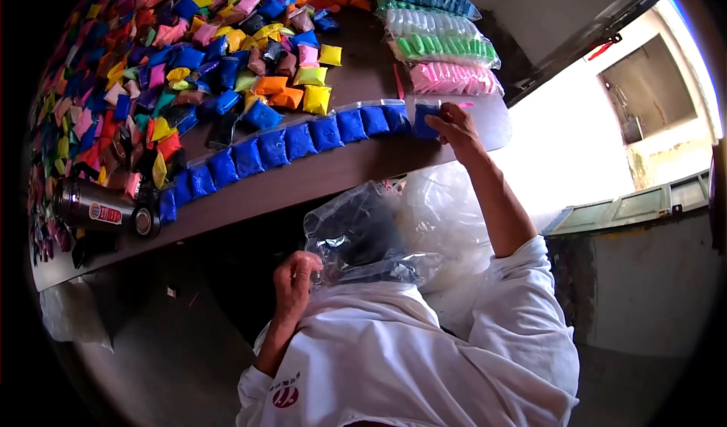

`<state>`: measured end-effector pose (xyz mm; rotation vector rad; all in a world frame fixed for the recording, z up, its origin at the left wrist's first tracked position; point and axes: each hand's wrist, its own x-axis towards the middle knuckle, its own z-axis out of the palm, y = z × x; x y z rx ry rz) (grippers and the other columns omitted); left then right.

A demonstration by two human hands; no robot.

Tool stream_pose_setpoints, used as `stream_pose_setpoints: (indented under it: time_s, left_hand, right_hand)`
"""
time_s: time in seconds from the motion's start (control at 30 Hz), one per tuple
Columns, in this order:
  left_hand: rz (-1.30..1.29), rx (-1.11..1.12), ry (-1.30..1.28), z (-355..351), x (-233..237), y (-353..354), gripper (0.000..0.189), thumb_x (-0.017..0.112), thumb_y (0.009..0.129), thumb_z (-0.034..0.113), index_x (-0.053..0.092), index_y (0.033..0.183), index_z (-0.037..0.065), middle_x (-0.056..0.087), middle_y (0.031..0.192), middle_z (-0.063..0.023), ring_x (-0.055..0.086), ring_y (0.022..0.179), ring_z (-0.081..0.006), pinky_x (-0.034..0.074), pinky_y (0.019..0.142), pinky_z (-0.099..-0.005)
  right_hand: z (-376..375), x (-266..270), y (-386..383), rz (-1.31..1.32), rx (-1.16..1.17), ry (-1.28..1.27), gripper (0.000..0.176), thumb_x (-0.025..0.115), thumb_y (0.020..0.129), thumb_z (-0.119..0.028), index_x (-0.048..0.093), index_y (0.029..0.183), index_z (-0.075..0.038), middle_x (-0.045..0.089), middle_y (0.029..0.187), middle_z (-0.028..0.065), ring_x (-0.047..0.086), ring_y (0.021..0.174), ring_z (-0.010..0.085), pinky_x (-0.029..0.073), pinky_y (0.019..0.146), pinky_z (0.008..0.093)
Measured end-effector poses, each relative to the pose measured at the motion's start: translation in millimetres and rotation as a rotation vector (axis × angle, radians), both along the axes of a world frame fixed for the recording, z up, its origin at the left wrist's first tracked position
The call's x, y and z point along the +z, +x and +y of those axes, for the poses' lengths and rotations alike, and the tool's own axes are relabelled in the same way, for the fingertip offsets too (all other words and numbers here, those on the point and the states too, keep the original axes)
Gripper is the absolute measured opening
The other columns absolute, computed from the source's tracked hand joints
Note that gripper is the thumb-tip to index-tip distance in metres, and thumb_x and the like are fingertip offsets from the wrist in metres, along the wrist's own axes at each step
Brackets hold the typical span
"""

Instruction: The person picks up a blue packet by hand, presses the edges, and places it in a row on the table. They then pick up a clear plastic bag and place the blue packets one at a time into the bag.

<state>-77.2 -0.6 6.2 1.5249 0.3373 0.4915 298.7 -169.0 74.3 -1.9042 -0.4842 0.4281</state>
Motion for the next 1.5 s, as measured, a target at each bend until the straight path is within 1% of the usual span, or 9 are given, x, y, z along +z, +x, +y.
stream_pose_setpoints:
  time_s: [0.3, 0.6, 0.8, 0.9, 1.0, 1.1, 1.23, 1.4, 1.5]
  left_hand:
    - [0.008, -0.003, 0.001, -0.2, -0.4, 0.6, 0.033, 0.049, 0.096, 0.027, 0.058, 0.077, 0.002, 0.062, 0.076, -0.0076, 0.058, 0.073, -0.0141, 0.047, 0.068, -0.0261]
    - [0.042, -0.004, 0.046, 0.1, -4.1, -2.3, 0.031, 0.048, 0.096, 0.026, 0.059, 0.078, 0.003, 0.063, 0.076, -0.0082, 0.062, 0.075, -0.0170, 0.051, 0.070, -0.0295]
    - [0.064, 0.009, 0.060, -0.3, 1.5, -4.4, 0.030, 0.047, 0.096, 0.026, 0.058, 0.079, 0.004, 0.062, 0.076, -0.0082, 0.061, 0.074, -0.0170, 0.051, 0.070, -0.0293]
    - [0.067, 0.010, 0.071, -0.4, 0.5, -5.0, 0.030, 0.047, 0.096, 0.026, 0.057, 0.079, 0.003, 0.062, 0.076, -0.0080, 0.061, 0.074, -0.0169, 0.050, 0.070, -0.0288]
    - [0.052, 0.012, 0.068, -0.2, 1.7, -4.4, 0.030, 0.047, 0.097, 0.024, 0.056, 0.079, 0.003, 0.062, 0.076, -0.0077, 0.061, 0.073, -0.0161, 0.049, 0.070, -0.0276]
    - [0.057, 0.009, 0.034, 0.6, 1.4, -3.5, 0.029, 0.047, 0.097, 0.022, 0.056, 0.079, 0.002, 0.061, 0.076, -0.0078, 0.060, 0.073, -0.0156, 0.048, 0.070, -0.0270]
    - [-0.006, 0.022, 0.034, 2.0, 3.2, -2.0, 0.028, 0.047, 0.097, 0.021, 0.056, 0.079, 0.001, 0.061, 0.076, -0.0078, 0.059, 0.074, -0.0148, 0.047, 0.070, -0.0265]
    - [-0.014, 0.011, 0.065, 8.8, 19.8, 9.5, 0.027, 0.047, 0.097, 0.018, 0.055, 0.078, 0.000, 0.061, 0.077, -0.0078, 0.057, 0.073, -0.0130, 0.046, 0.069, -0.0255]
    - [-0.116, 0.057, 0.064, 16.4, 32.1, 24.3, 0.029, 0.048, 0.097, 0.019, 0.055, 0.076, 0.000, 0.062, 0.078, -0.0074, 0.055, 0.070, -0.0104, 0.044, 0.067, -0.0234]
  right_hand:
    - [3.0, 7.0, -7.7, 0.002, -0.001, 0.110, 0.025, 0.070, 0.081, -0.019, 0.058, 0.096, -0.002, 0.052, 0.069, -0.0003, 0.046, 0.058, 0.0071, 0.035, 0.049, 0.0223]
    - [27.2, 13.1, -3.1, 0.072, 0.093, 0.051, 0.029, 0.069, 0.082, -0.031, 0.059, 0.078, -0.005, 0.051, 0.067, -0.0007, 0.044, 0.055, 0.0073, 0.036, 0.049, 0.0233]
    - [53.4, 3.8, -2.6, -0.099, 0.118, -0.276, 0.032, 0.069, 0.079, -0.030, 0.060, 0.079, 0.000, 0.055, 0.067, 0.0041, 0.050, 0.059, 0.0115, 0.040, 0.050, 0.0283]
    - [54.1, -8.0, -4.4, -0.396, 0.092, -0.348, 0.035, 0.070, 0.078, -0.030, 0.061, 0.082, 0.003, 0.057, 0.067, 0.0059, 0.052, 0.061, 0.0130, 0.042, 0.053, 0.0299]
    - [53.4, -4.6, -11.4, -0.215, -0.048, -0.284, 0.036, 0.072, 0.076, -0.032, 0.062, 0.084, 0.002, 0.056, 0.067, 0.0048, 0.052, 0.060, 0.0128, 0.041, 0.053, 0.0291]
    - [43.3, 6.8, -7.5, 0.103, 0.153, -0.211, 0.034, 0.072, 0.076, -0.032, 0.062, 0.089, -0.002, 0.056, 0.070, 0.0019, 0.051, 0.058, 0.0110, 0.040, 0.052, 0.0245]
    - [22.5, 19.6, -8.0, 0.166, 0.008, 0.060, 0.029, 0.070, 0.080, -0.033, 0.058, 0.082, -0.006, 0.054, 0.068, 0.0010, 0.050, 0.056, 0.0087, 0.040, 0.050, 0.0218]
    - [1.9, 70.6, -49.6, 0.216, -0.064, 0.399, 0.027, 0.066, 0.084, -0.025, 0.056, 0.099, -0.005, 0.058, 0.077, 0.0028, 0.055, 0.062, 0.0113, 0.042, 0.052, 0.0241]
    - [-9.4, 108.4, -93.6, 0.118, 0.044, 0.494, 0.041, 0.065, 0.085, -0.023, 0.053, 0.116, 0.001, 0.060, 0.091, 0.0064, 0.061, 0.081, 0.0151, 0.049, 0.069, 0.0287]
